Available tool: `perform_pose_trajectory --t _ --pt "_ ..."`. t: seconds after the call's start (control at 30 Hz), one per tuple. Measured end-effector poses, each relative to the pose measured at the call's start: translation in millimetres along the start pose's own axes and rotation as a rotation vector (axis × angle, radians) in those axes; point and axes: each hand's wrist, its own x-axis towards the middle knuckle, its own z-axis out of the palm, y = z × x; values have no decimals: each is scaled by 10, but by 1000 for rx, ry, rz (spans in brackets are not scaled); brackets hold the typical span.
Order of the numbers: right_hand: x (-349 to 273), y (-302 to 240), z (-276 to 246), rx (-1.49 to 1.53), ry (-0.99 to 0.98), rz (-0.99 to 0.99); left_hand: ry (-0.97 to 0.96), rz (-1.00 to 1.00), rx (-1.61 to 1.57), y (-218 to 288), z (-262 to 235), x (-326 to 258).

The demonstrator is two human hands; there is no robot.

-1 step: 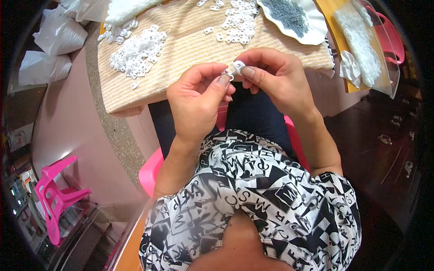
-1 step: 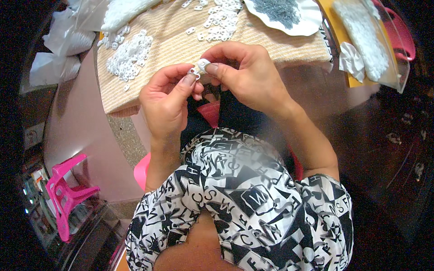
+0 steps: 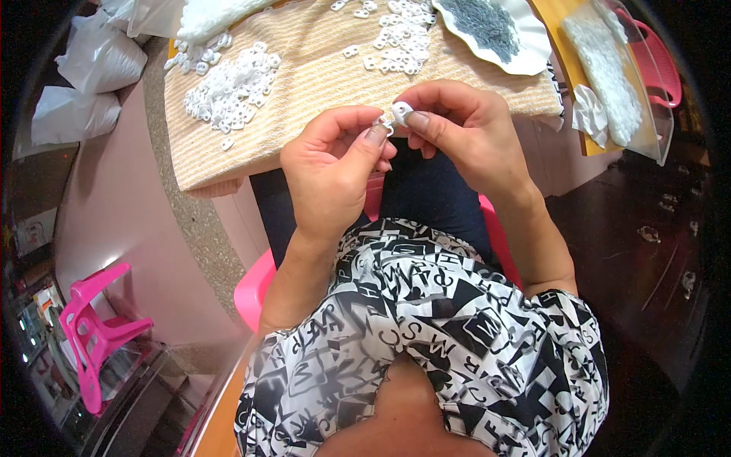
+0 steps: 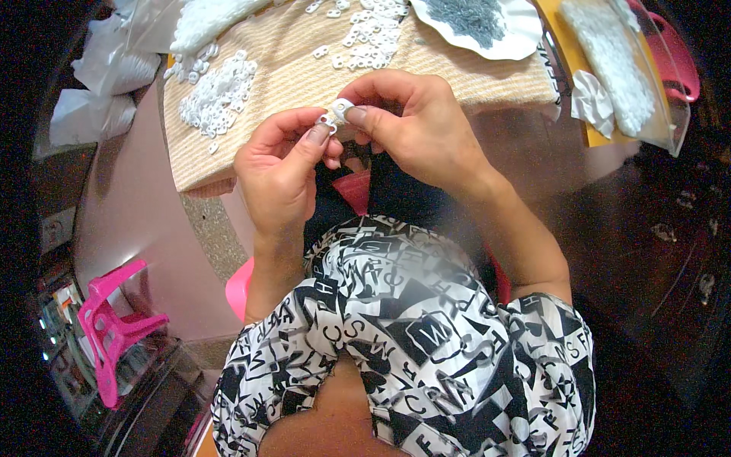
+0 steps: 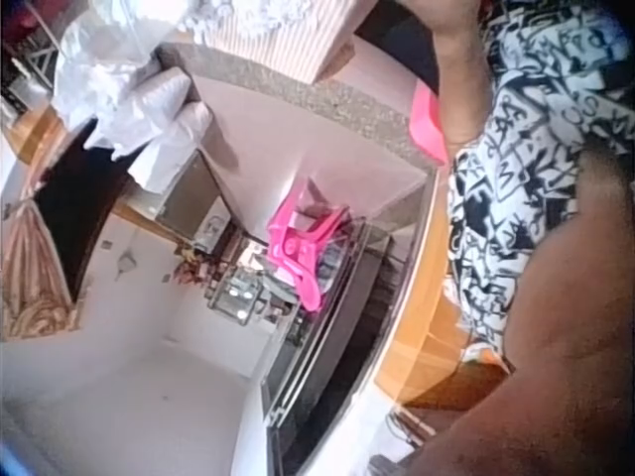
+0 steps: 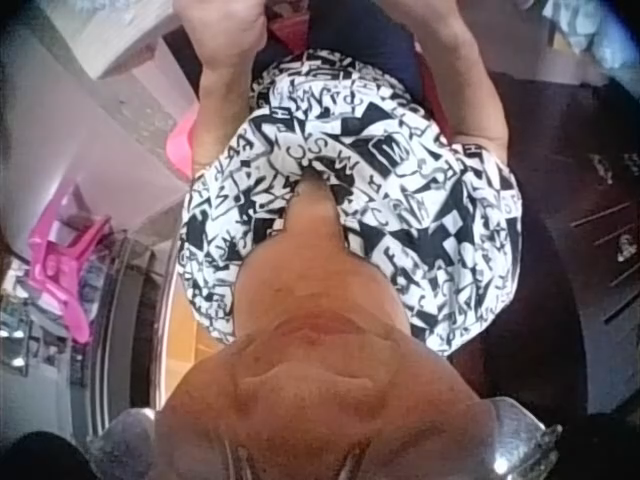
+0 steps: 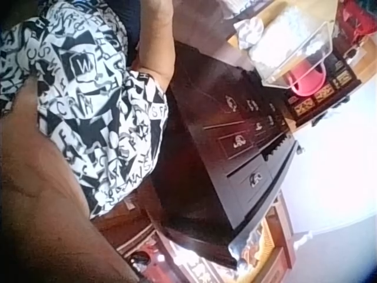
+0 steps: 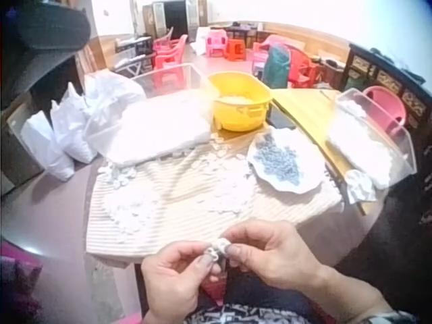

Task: Assembling small plastic components by manually inserting metal pins into them.

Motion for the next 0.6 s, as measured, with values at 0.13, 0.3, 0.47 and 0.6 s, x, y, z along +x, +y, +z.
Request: perform_pose_trajectory --t 0.13,0.3,0.47,0.6 --pt "-9 1 11 -16 4 -14 3 24 -6 -7 9 -9" --pt "-33 -55 48 51 -61 -7 -3 43 -11 -3 25 -20" --pt "-36 -46 62 114 -46 18 1 73 -33 -30 31 -5" --pt "-38 -33 60 178 -17 -4 -45 93 -98 -57 36 10"
